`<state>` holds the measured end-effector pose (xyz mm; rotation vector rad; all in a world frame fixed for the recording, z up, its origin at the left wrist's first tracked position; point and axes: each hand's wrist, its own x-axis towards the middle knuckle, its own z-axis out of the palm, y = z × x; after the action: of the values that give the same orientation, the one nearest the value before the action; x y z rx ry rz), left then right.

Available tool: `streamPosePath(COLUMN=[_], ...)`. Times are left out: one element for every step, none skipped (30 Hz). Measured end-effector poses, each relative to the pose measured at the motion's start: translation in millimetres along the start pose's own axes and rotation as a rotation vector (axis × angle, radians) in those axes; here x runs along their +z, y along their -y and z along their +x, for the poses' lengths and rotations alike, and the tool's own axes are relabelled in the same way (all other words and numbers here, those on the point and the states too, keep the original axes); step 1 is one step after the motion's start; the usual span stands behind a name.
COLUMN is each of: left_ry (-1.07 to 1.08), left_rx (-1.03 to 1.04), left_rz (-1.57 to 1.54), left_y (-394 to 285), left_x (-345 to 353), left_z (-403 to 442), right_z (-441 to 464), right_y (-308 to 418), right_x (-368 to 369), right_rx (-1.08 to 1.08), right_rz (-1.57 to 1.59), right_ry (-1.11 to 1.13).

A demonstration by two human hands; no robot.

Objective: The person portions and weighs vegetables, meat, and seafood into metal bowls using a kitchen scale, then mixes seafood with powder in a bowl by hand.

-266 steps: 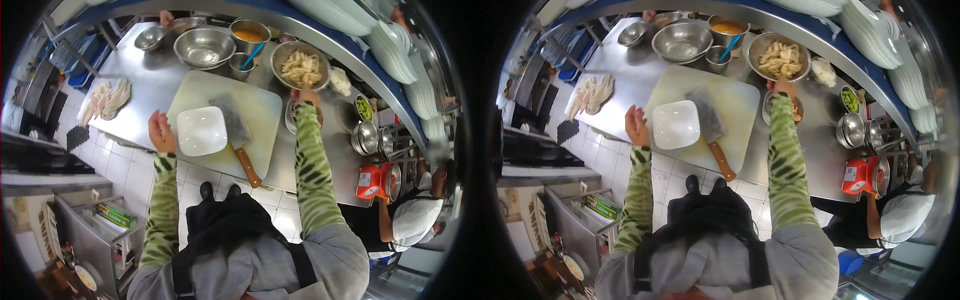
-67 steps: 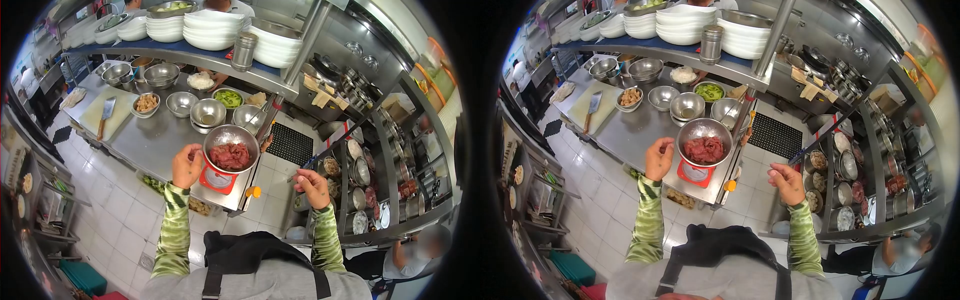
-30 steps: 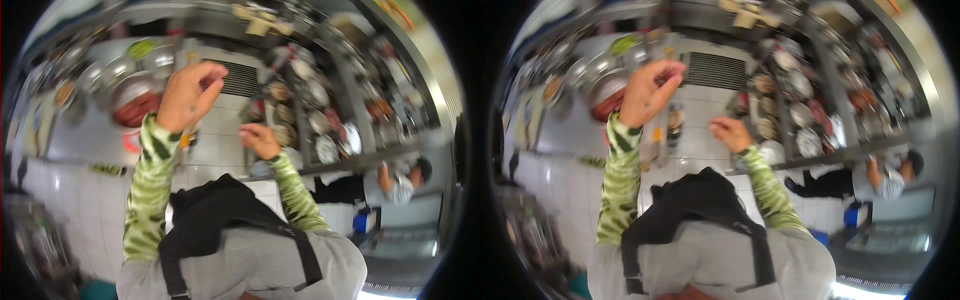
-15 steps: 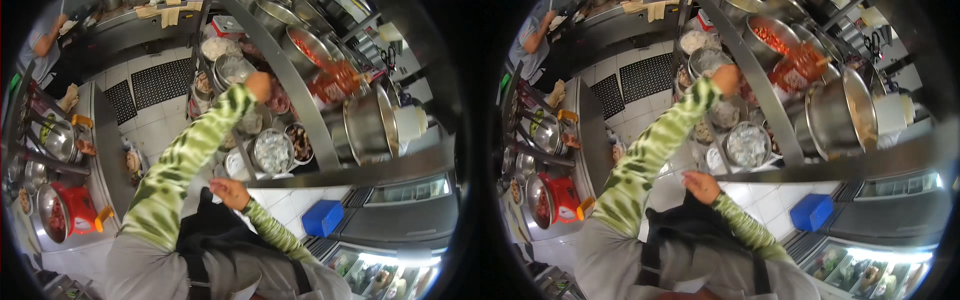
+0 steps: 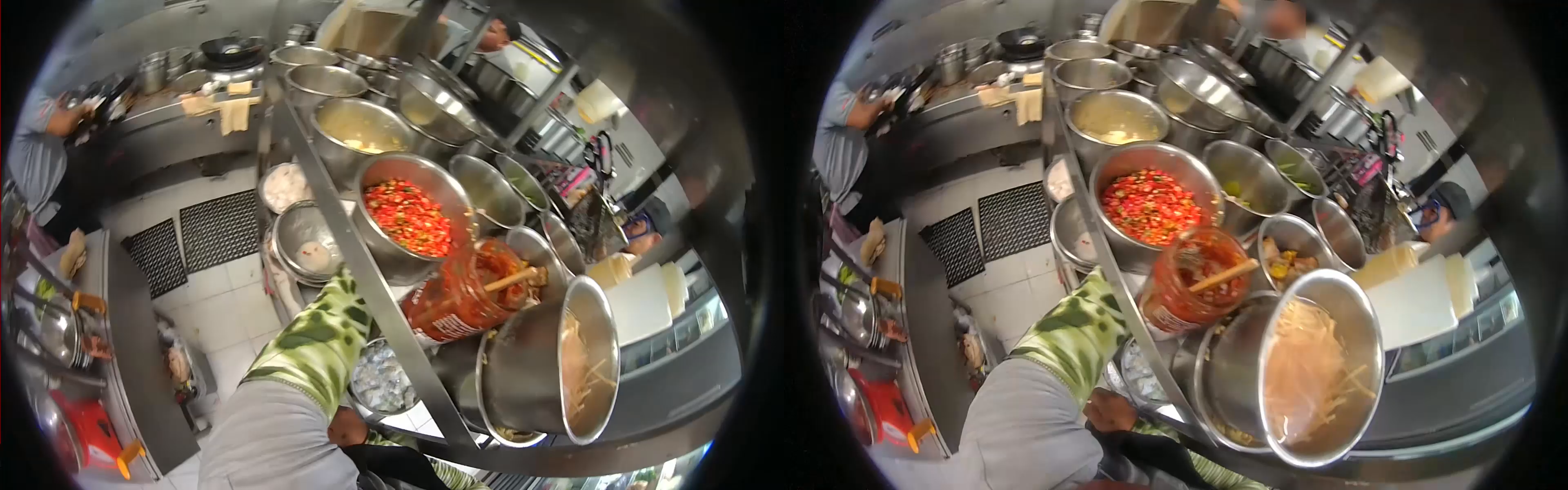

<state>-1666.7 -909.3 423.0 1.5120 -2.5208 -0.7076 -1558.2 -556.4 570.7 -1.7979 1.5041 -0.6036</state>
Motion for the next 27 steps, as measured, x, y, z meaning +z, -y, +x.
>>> streamPosePath(left_ry=[-0.004,0.003,-0.001,0.000,-0.005,-0.009,-0.016,-0.014,-0.020,-0.022,-0.032,-0.034,-0.034,-0.038,-0.045,-0.048,-0.058,-0.066,-0.076,-0.099,-0.109,-0.144,-0.169,-0.223,-0.304,-0.382,-0.465], left_rx=[-0.007,-0.023,-0.028,-0.036,-0.042,-0.050,-0.054,-0.059,-0.062,-0.067,-0.069,-0.071,-0.076,-0.079,-0.083,-0.088,-0.090,-0.094,-0.094,-0.089,-0.087,-0.072,-0.062,-0.042,0.002,0.041,0.082], left_rz=[-0.006,-0.007,-0.009,-0.015,-0.020,-0.024,-0.028,-0.034,-0.036,-0.037,-0.043,-0.044,-0.047,-0.049,-0.053,-0.058,-0.061,-0.063,-0.074,-0.081,-0.088,-0.100,-0.116,-0.139,-0.178,-0.217,-0.262], left_y=[1,5,5,5,4,5,5,7,8,7,7,8,6,6,6,6,7,7,7,5,5,0,1,-5,-19,-26,-34], left_x=[-1,2,4,3,3,3,2,1,1,1,1,1,1,1,1,2,2,0,-3,-6,-10,-16,-17,-26,-49,-70,-95], left_z=[-3,-5,-5,-5,-5,-6,-6,-6,-6,-5,-4,-4,-3,-3,-2,-3,-3,-3,-4,-2,-4,-1,1,2,2,-2,-12], right_z=[1,3,6,7,9,9,10,10,10,10,10,11,9,10,10,9,9,8,8,7,8,7,4,2,1,-1,-3], right_y=[-5,-11,-15,-17,-19,-20,-20,-21,-22,-22,-23,-24,-25,-25,-26,-26,-26,-26,-26,-27,-27,-29,-31,-33,-34,-34,-32], right_x=[2,9,14,15,11,10,9,9,8,8,7,5,5,4,3,3,3,3,4,5,4,5,8,10,10,12,12], right_rx=[-0.021,-0.039,-0.054,-0.070,-0.081,-0.090,-0.097,-0.103,-0.111,-0.117,-0.124,-0.131,-0.136,-0.141,-0.146,-0.149,-0.155,-0.161,-0.168,-0.176,-0.186,-0.197,-0.221,-0.242,-0.267,-0.268,-0.248], right_rz=[0.010,0.019,0.020,0.022,0.025,0.030,0.035,0.039,0.042,0.041,0.043,0.045,0.045,0.044,0.042,0.041,0.040,0.039,0.037,0.033,0.029,0.022,0.013,0.004,-0.009,-0.015,-0.022], right_ry=[0.019,0.032,0.044,0.053,0.062,0.070,0.080,0.089,0.098,0.108,0.114,0.120,0.127,0.127,0.130,0.134,0.140,0.145,0.147,0.148,0.148,0.149,0.151,0.152,0.150,0.159,0.164])
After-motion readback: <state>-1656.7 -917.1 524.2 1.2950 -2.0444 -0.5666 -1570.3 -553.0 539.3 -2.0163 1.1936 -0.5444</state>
